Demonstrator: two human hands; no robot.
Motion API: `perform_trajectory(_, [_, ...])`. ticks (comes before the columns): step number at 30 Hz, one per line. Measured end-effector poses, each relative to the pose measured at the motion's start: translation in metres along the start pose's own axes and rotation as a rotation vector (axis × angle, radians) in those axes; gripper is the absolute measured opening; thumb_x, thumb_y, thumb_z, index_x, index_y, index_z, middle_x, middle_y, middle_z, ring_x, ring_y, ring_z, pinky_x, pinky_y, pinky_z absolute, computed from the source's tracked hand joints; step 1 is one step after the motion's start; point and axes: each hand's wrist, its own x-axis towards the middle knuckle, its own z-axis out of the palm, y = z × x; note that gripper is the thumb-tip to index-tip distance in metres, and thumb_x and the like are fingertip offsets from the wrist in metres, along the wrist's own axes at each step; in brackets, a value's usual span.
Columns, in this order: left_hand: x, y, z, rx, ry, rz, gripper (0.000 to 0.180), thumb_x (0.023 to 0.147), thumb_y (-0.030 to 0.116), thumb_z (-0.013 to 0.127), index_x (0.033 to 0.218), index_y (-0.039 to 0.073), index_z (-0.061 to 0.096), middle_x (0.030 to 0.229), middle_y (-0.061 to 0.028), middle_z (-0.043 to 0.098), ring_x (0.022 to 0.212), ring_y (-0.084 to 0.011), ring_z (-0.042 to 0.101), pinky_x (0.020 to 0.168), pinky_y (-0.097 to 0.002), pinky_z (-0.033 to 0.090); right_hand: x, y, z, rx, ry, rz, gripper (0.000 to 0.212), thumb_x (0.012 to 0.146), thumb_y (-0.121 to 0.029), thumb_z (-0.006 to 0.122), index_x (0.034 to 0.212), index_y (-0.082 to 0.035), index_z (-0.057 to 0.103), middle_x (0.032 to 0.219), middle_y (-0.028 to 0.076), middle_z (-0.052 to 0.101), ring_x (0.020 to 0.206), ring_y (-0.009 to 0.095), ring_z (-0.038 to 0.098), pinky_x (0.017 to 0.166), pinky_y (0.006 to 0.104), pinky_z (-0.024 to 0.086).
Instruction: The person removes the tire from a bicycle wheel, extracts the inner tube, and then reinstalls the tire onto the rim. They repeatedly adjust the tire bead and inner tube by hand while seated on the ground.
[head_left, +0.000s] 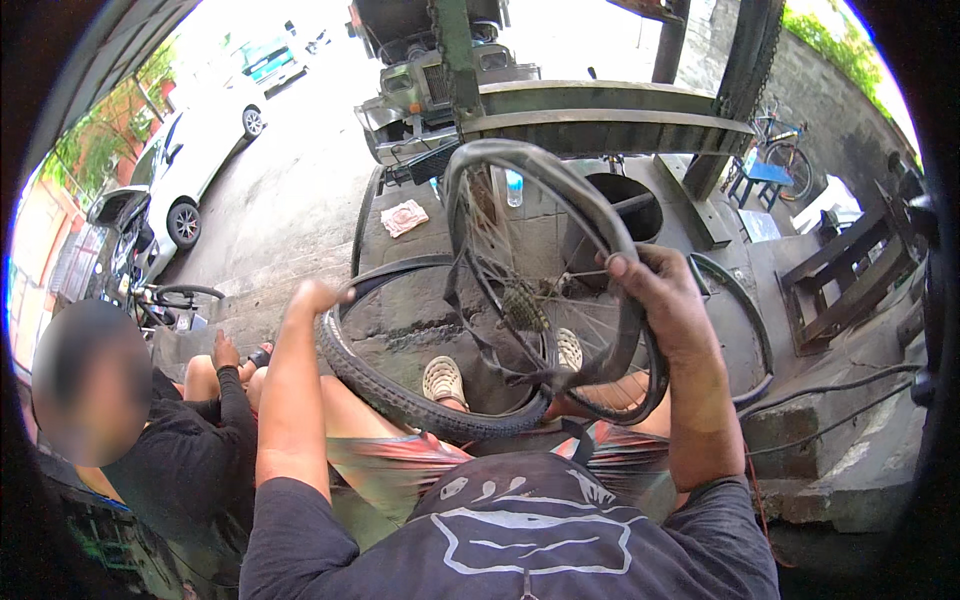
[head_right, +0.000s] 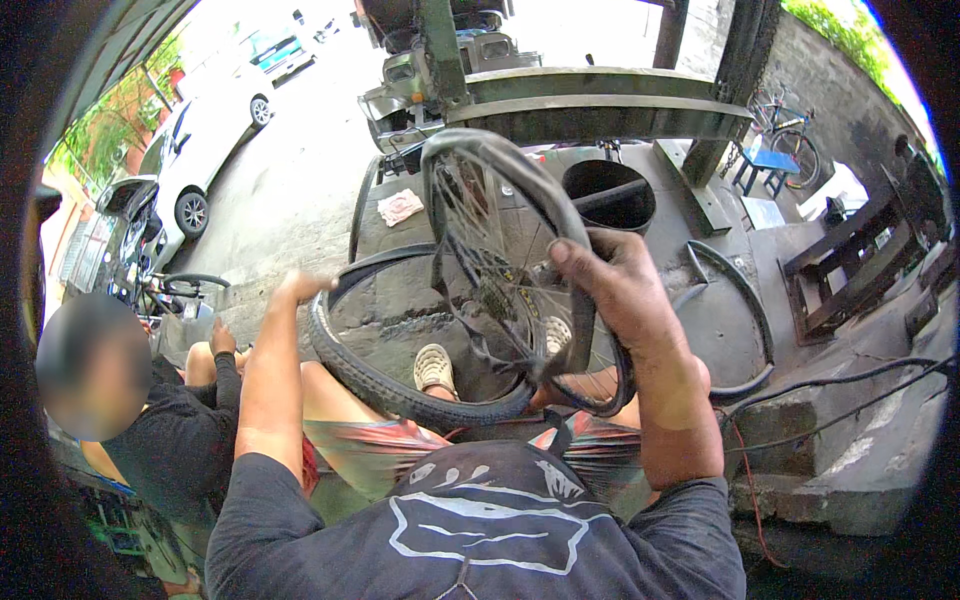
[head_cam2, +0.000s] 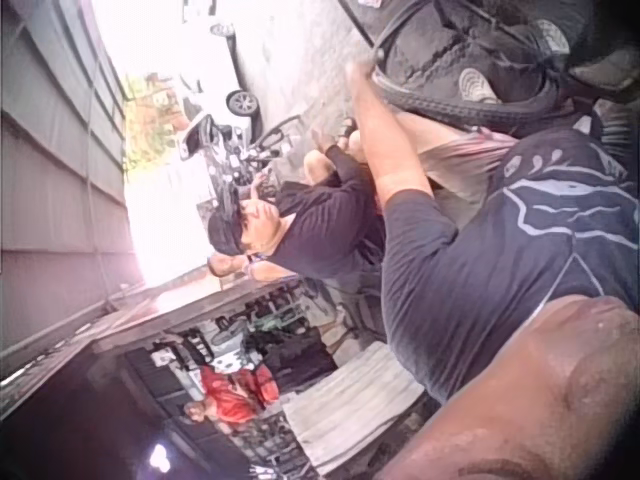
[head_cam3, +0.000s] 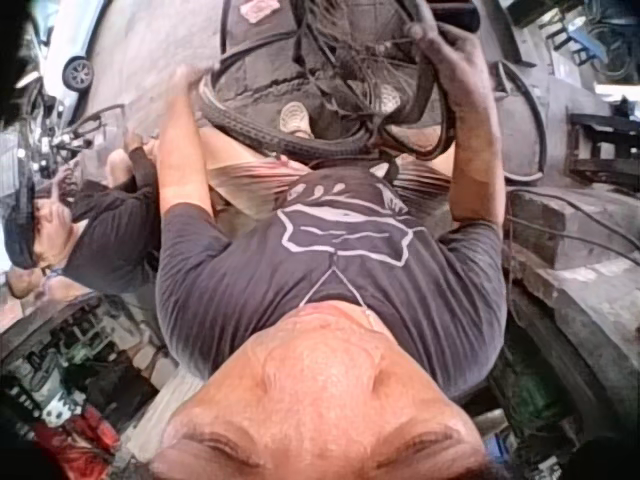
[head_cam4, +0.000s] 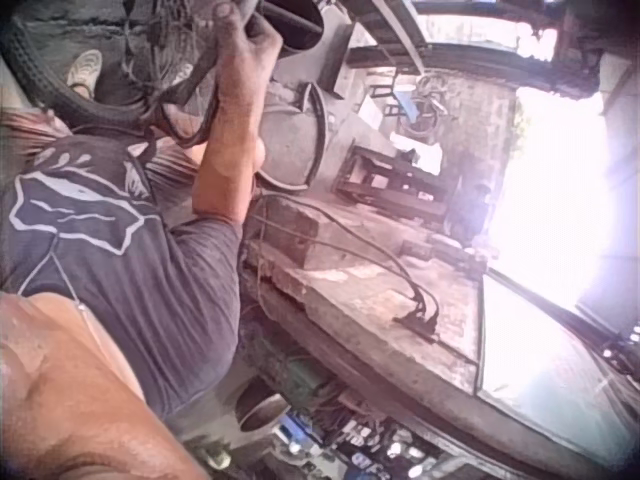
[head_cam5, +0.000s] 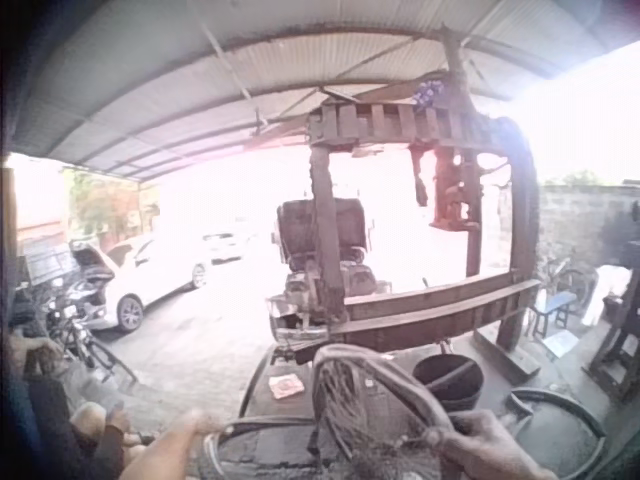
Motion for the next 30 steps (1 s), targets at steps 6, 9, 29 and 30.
perform_trajectory(6, [0.022, -0.070, 0.080, -0.512, -0.091, -0.262, 0.094, 0.076, 0.060, 0.094, 0.130, -0.013, 0.072, 0.127, -0.0274, 0.076, 0.117, -0.0363, 0.073, 0.101, -0.0501, 0.056, 0.000, -0.030, -0.014, 0.138, 0.067, -0.083, 0.061, 0.094, -0.050, 0.081, 0.120, 0.005, 0.077, 0.085, 0.003, 0.069, 0.075, 0.010, 0.062, 0.068, 0.0238, 0.045])
perform_trajectory(9, [0.018, -0.048, 0.076, -1.219, -0.262, -0.165, 0.037, 0.083, 0.030, 0.088, 0.095, -0.003, 0.076, 0.084, -0.0121, 0.076, 0.072, -0.0264, 0.074, 0.071, -0.0437, 0.061, 0.001, -0.037, -0.018, 0.139, 0.107, -0.129, 0.061, 0.095, -0.051, 0.080, 0.122, 0.004, 0.077, 0.085, 0.002, 0.069, 0.075, 0.009, 0.061, 0.068, 0.0233, 0.044])
perform_trajectory(29, [-0.193, 0.175, -0.040, -1.398, 0.194, 0.493, 0.093, 0.072, 0.008, 0.079, 0.157, -0.004, 0.044, 0.107, -0.0107, 0.067, 0.079, -0.0193, 0.069, 0.071, -0.0317, 0.061, -0.013, -0.027, 0.002, 0.239, 0.235, -0.165, 0.053, 0.100, -0.041, 0.079, 0.124, 0.006, 0.075, 0.087, 0.003, 0.073, 0.071, 0.008, 0.061, 0.067, 0.0213, 0.047])
perform_trajectory(30, [-0.195, 0.179, -0.045, -1.394, 0.224, 0.554, 0.092, 0.072, 0.007, 0.080, 0.156, -0.003, 0.045, 0.106, -0.0097, 0.067, 0.078, -0.0176, 0.069, 0.069, -0.0302, 0.060, -0.015, -0.037, 0.004, 0.228, 0.241, -0.198, 0.055, 0.099, -0.040, 0.080, 0.126, 0.007, 0.074, 0.090, 0.005, 0.074, 0.071, 0.008, 0.061, 0.065, 0.0206, 0.047])
